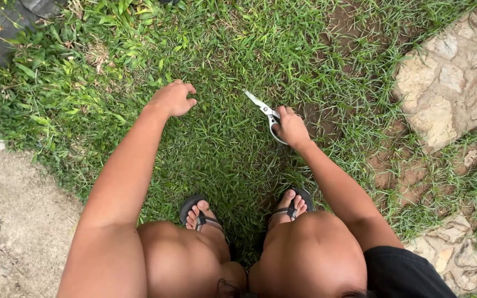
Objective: Trimming grass around paving stones using a pair of scissors.
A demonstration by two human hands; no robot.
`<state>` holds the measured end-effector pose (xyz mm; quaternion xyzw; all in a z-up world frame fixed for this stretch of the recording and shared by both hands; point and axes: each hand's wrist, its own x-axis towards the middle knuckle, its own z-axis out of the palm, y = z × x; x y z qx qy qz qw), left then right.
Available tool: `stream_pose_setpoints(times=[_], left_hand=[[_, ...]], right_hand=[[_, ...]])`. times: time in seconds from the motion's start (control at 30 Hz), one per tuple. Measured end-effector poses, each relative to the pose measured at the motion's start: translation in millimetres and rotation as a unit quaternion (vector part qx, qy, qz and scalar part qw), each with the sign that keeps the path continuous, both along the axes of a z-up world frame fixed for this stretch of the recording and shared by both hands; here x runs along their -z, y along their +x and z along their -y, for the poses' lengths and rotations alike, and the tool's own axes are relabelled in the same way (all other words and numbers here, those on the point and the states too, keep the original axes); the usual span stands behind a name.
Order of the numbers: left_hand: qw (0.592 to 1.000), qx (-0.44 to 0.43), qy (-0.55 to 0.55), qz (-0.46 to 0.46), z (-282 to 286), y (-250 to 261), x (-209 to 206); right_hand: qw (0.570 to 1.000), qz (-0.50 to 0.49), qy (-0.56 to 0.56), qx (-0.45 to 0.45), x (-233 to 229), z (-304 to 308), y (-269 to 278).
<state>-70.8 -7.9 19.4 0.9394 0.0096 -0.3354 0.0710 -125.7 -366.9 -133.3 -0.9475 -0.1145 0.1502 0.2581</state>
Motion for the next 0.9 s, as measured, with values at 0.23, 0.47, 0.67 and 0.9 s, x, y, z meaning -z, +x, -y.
stream_pose_setpoints(times=[0.23,0.47,0.67,0.9], left_hand=[[1.0,0.018,-0.003,0.012,-1,-2,-1],[1.0,-0.002,-0.001,-0.006,6,-2,-12],[1.0,0.016,-0.004,0.004,8,-3,-15],[1.0,0.001,-0.009,0.018,-10,-5,-8]], right_hand=[[0.991,0.083,-0.092,-0.047,-88,19,-10],[0.959,0.062,-0.185,-0.204,-51,-11,-28],[0.985,0.011,-0.057,-0.164,-1,-10,-31],[0.986,0.138,-0.021,-0.097,-48,-4,-31]])
